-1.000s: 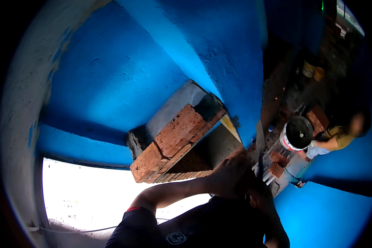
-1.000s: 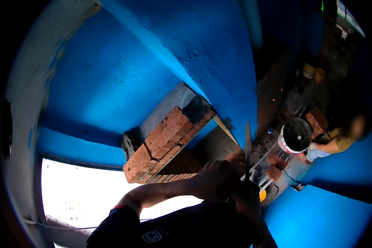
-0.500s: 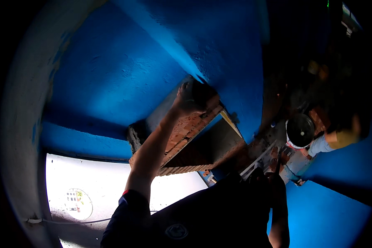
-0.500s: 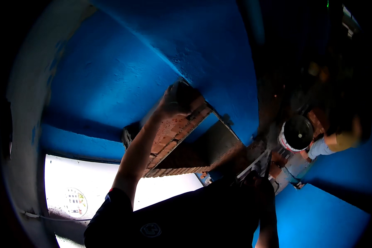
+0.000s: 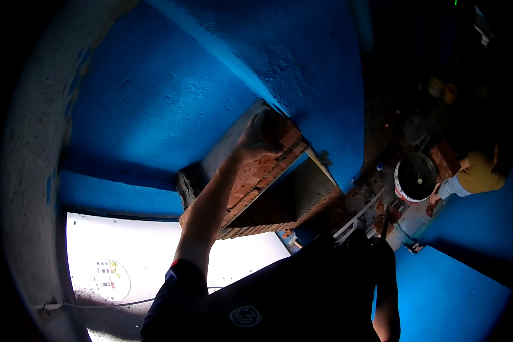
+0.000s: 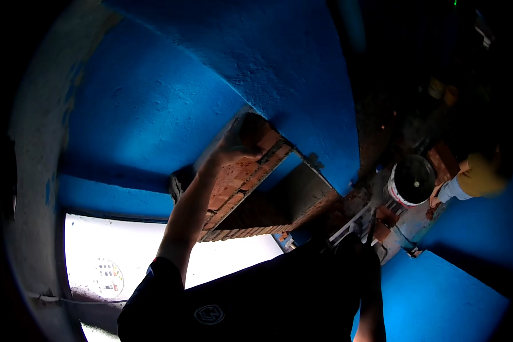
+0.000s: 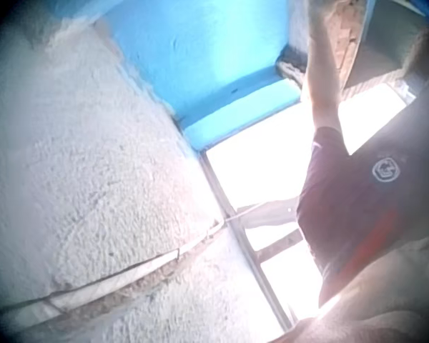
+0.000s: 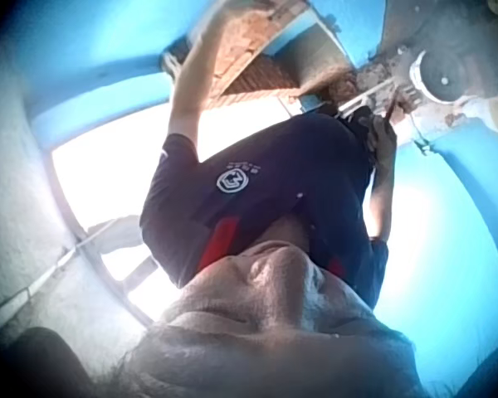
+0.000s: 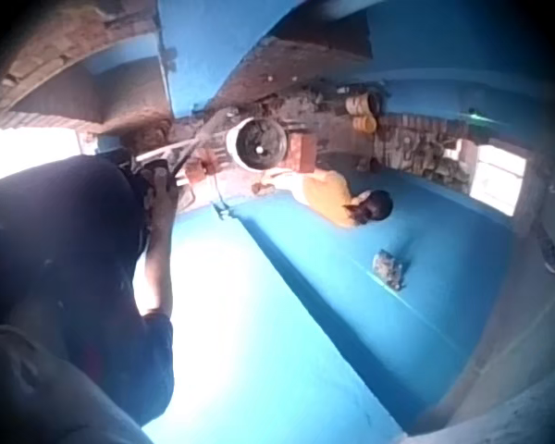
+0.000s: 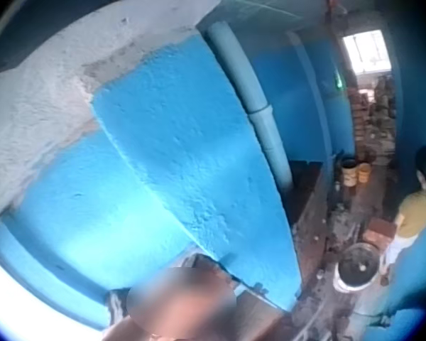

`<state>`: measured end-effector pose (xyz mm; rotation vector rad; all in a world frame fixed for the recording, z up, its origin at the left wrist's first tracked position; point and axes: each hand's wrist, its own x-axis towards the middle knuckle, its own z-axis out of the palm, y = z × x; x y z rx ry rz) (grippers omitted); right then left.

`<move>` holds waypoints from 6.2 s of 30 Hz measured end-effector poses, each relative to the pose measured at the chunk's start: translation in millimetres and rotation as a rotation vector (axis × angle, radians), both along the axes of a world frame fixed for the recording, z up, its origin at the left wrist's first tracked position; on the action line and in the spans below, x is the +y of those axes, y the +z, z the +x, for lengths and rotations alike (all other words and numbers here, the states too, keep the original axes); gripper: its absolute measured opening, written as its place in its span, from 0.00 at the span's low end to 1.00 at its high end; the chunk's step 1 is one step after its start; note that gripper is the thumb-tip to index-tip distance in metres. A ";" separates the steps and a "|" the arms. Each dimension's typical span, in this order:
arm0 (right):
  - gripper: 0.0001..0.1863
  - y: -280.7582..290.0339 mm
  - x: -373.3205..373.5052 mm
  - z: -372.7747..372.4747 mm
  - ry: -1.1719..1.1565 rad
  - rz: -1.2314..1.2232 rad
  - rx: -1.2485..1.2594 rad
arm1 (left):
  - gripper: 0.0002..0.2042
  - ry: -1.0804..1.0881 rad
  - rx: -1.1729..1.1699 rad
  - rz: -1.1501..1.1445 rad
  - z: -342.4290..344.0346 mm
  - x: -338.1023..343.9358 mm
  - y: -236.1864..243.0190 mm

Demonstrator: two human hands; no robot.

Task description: The person builds a brick structure by applying mortar to bricks using a trowel and placing them in a row. The person uses the trowel to spread mortar onto the surface and the sides of the bricks before setting them into position.

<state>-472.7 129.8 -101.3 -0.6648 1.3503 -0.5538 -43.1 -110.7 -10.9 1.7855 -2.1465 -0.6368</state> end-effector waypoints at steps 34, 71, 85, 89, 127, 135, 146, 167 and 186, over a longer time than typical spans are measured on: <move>0.16 -43.9 27.3 -13.0 0.581 -0.508 0.394 | 0.21 0.236 1.115 0.843 -82.8 165.4 -122.3; 0.18 -137.0 40.2 -61.1 0.273 -0.576 0.536 | 0.48 0.175 -0.233 0.010 -43.4 11.4 33.2; 0.19 -76.6 21.0 -23.0 0.257 -0.622 0.633 | 0.53 0.271 -0.036 0.062 -38.3 15.1 9.4; 0.22 -67.6 22.0 -20.5 0.245 -0.604 0.669 | 0.53 0.139 0.105 0.067 -34.0 10.4 3.5; 0.18 81.0 -145.3 144.4 0.466 -1.062 0.364 | 0.47 0.139 -0.037 -0.152 -4.5 32.7 -5.3; 0.16 95.1 -148.5 137.2 0.454 -0.998 0.306 | 0.48 0.087 0.064 -0.095 -14.5 31.6 1.0; 0.16 113.6 -144.0 137.1 0.440 -1.002 0.282 | 0.40 0.178 -0.061 0.090 3.1 22.4 1.4; 0.18 82.2 -134.7 160.0 0.262 -1.199 0.398 | 0.33 0.111 0.057 -0.075 35.0 30.7 -40.2; 0.17 57.9 -71.8 77.8 0.269 -0.686 0.048 | 0.37 0.193 0.028 -0.093 -2.3 22.7 -6.0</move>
